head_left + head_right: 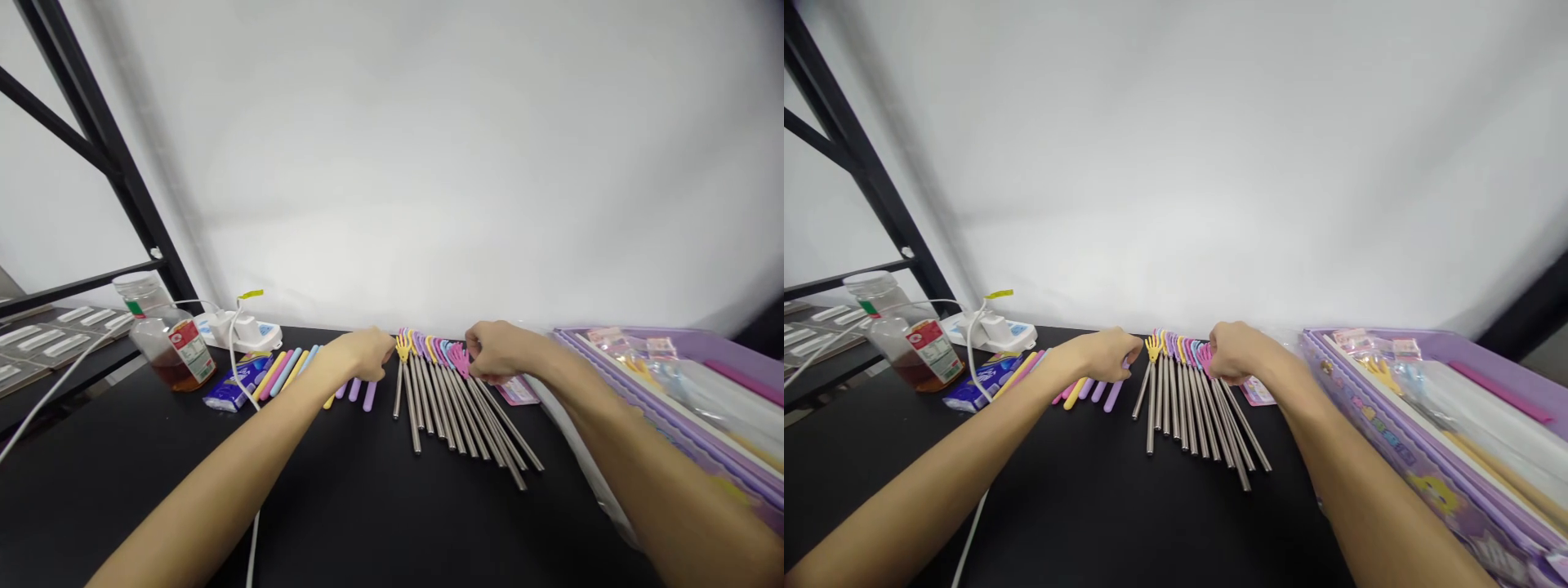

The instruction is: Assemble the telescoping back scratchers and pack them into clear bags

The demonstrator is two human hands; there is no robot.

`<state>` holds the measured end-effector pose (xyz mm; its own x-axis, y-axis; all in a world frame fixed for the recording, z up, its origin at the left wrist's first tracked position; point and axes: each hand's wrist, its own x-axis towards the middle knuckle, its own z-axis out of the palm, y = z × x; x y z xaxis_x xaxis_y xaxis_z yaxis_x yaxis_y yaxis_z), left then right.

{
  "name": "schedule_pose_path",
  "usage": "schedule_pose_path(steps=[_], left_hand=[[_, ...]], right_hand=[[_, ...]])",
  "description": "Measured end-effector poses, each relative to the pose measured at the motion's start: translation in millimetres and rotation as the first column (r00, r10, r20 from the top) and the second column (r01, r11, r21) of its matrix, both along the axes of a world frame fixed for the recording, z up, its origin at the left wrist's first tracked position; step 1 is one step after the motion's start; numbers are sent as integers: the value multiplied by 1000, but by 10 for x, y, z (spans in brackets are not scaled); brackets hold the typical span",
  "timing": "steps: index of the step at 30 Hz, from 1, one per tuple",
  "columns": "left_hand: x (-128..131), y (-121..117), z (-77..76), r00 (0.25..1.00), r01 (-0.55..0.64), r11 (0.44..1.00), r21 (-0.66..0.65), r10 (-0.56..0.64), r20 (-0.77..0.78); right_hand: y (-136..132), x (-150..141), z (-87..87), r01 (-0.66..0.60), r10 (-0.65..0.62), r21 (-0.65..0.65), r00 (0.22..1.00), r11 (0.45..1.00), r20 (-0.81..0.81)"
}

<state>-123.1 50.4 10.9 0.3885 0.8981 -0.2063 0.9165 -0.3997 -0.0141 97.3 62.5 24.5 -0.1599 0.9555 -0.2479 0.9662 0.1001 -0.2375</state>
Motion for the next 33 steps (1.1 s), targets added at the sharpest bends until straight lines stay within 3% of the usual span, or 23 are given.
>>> schedule_pose_path(steps=[9, 18, 26, 33], left_hand=[[39, 7, -82, 1000, 1, 999, 32, -2, 22], [25, 13, 38, 972, 134, 991, -7, -130, 198], [-60, 65, 2, 981, 59, 991, -117, -36, 191], [-77, 92, -31, 996, -43, 998, 38, 40, 76]], right_hand=[[72, 84, -105, -4, -10, -167, 997, 986, -82], [52, -114, -144, -33, 27, -14, 943, 999, -332], [41, -215, -190, -56, 47, -7, 896, 998, -441], [30, -190, -163, -37, 19, -32, 896, 999, -443]])
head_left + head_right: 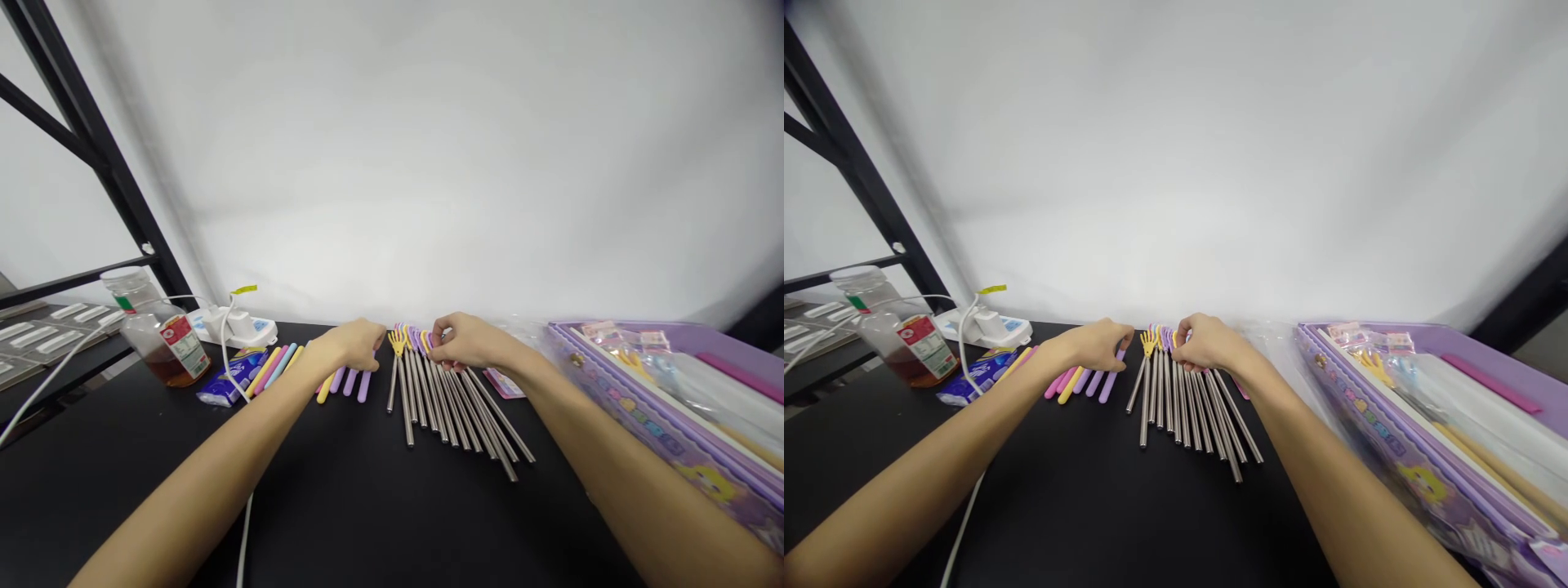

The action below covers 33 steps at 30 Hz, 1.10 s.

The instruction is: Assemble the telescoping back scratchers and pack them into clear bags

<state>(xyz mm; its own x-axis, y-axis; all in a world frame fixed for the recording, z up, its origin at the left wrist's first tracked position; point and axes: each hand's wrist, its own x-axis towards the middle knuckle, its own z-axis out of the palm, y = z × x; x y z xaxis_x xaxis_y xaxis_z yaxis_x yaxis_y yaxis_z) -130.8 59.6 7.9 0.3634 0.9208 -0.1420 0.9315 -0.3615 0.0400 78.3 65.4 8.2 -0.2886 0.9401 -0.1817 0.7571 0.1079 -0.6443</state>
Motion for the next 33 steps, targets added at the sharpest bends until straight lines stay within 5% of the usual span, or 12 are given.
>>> schedule_pose_path(steps=[11, 26, 33], left_hand=[[-117, -80, 197, 945, -275, 956, -101, 249, -212], [-74, -77, 148, 952, -291, 942, -166, 268, -149], [-127, -38, 232, 979, -158, 979, -128, 173, 109]], right_hand=[[-52, -169, -87, -65, 63, 82, 998, 995, 24], [-230, -560, -220, -140, 34, 322, 949, 936, 314], [-265, -621, -301, -131, 19, 358, 953, 924, 301]])
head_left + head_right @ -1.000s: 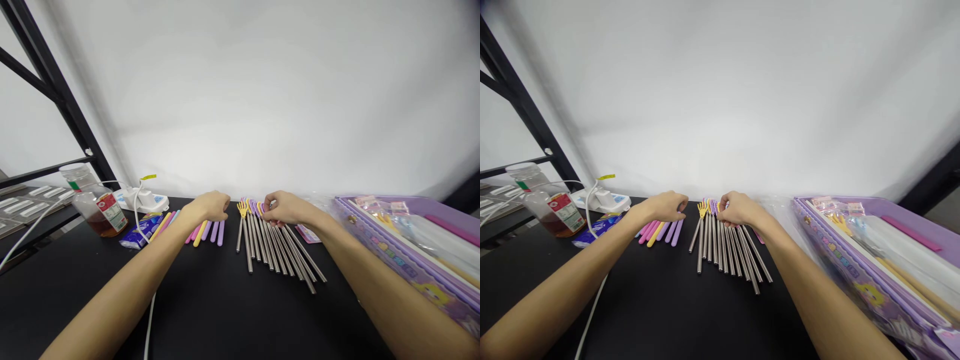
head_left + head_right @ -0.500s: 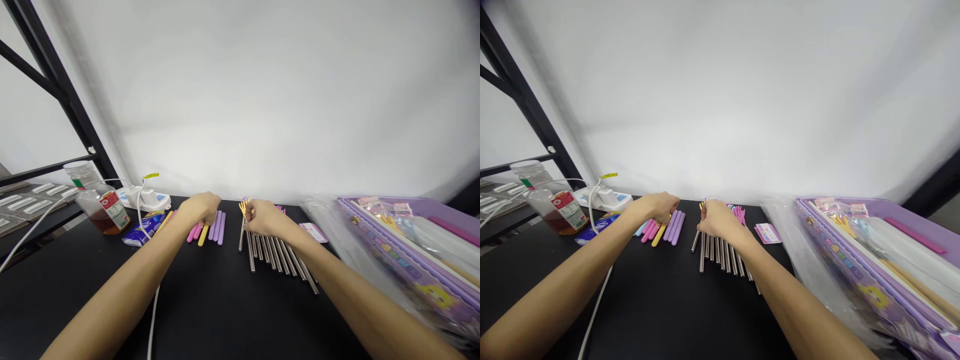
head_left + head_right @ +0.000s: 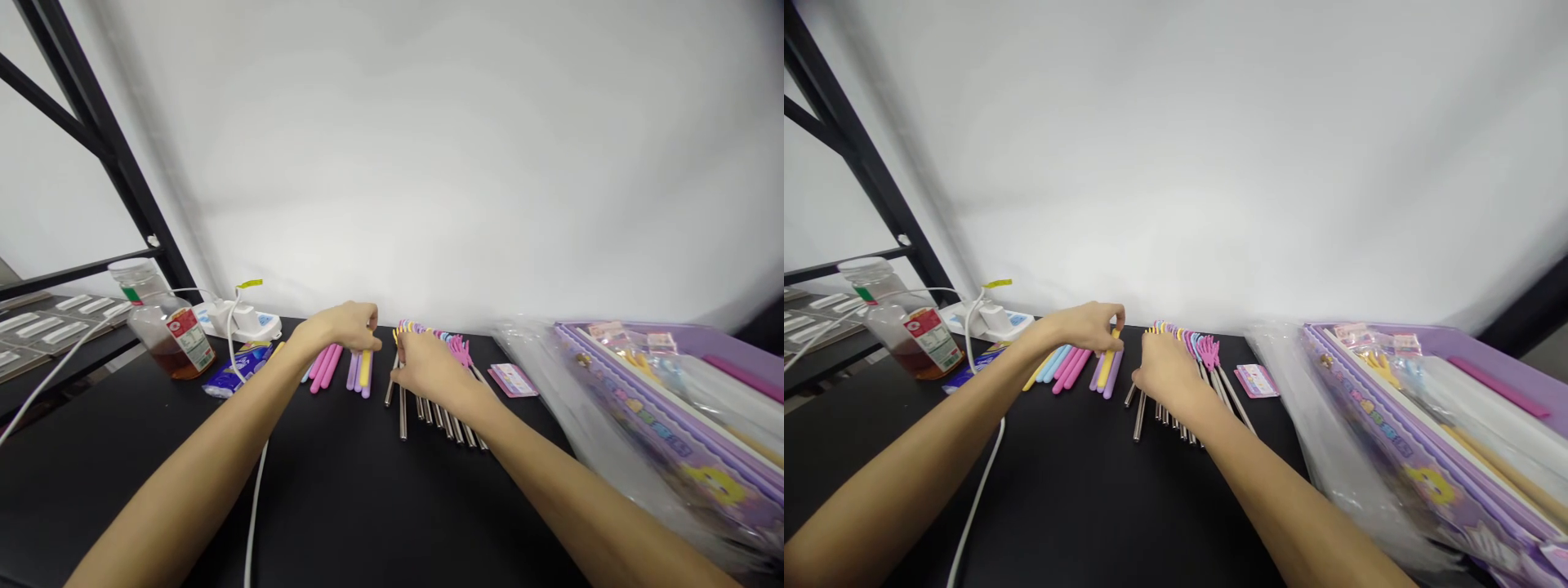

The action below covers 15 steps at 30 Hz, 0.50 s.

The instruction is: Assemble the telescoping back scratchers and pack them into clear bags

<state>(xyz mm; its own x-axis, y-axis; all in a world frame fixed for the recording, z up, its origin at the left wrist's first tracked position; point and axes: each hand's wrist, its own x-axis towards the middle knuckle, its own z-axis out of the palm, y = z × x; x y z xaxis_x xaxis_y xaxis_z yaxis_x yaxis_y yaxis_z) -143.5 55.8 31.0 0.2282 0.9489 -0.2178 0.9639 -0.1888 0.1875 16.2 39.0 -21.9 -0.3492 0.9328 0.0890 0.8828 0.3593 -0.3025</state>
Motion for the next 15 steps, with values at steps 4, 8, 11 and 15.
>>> schedule_pose_path(steps=[4, 8, 11, 15], left_hand=[[43, 13, -63, 989, 17, 995, -103, -1, 150], [60, 23, -147, 975, 40, 983, -181, 1, 224], [61, 8, -131, 940, 145, 975, -171, -81, 332], [88, -28, -56, 843, 357, 922, -152, -248, 478]], right_hand=[[42, 21, 2, 20, -26, -69, 996, 997, -86], [122, 175, 128, 27, -83, -250, 973, 968, -216], [148, 386, 308, -21, -183, -405, 870, 914, -458], [132, 725, 586, -126, -252, -425, 644, 896, -722]])
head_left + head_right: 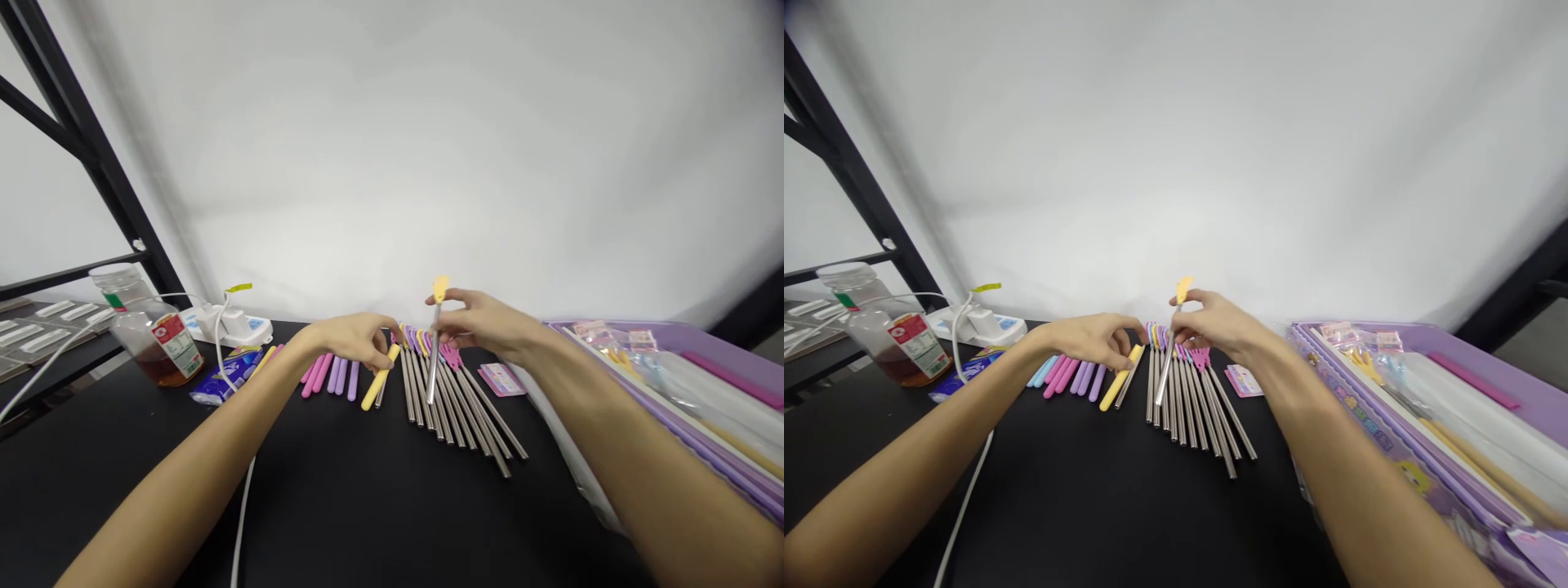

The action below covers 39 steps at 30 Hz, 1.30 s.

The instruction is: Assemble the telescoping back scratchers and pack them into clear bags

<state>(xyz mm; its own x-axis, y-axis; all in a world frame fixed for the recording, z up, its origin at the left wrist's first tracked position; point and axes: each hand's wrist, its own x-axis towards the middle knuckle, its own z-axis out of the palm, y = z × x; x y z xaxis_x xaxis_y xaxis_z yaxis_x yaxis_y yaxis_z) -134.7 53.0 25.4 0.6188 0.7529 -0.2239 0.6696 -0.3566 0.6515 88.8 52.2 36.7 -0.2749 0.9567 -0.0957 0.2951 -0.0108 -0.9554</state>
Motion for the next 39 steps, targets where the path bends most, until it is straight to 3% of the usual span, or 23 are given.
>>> schedule_pose_path(steps=[6, 17, 22, 27, 33, 39], left_hand=[[92, -36, 18, 971, 216, 976, 41, -219, 100], [123, -57, 22, 946, 291, 953, 82, -300, 124], [149, -67, 29, 934, 321, 942, 98, -332, 132], [163, -75, 23, 940, 260, 957, 131, -282, 194], [148, -75, 21, 942, 184, 972, 148, -217, 255], [95, -40, -22, 959, 187, 977, 106, -205, 197]], right_hand=[[-24, 253, 241, 82, -63, 74, 972, 994, -225], [0, 244, 228, 108, -76, 113, 965, 988, -251], [-28, 250, 237, 16, 25, 186, 976, 982, -215], [-168, 167, 328, -81, 146, 384, 979, 920, -145], [-343, -45, 383, -53, 142, 632, 986, 773, -92], [-346, -131, 297, -110, 158, 658, 987, 745, -14]])
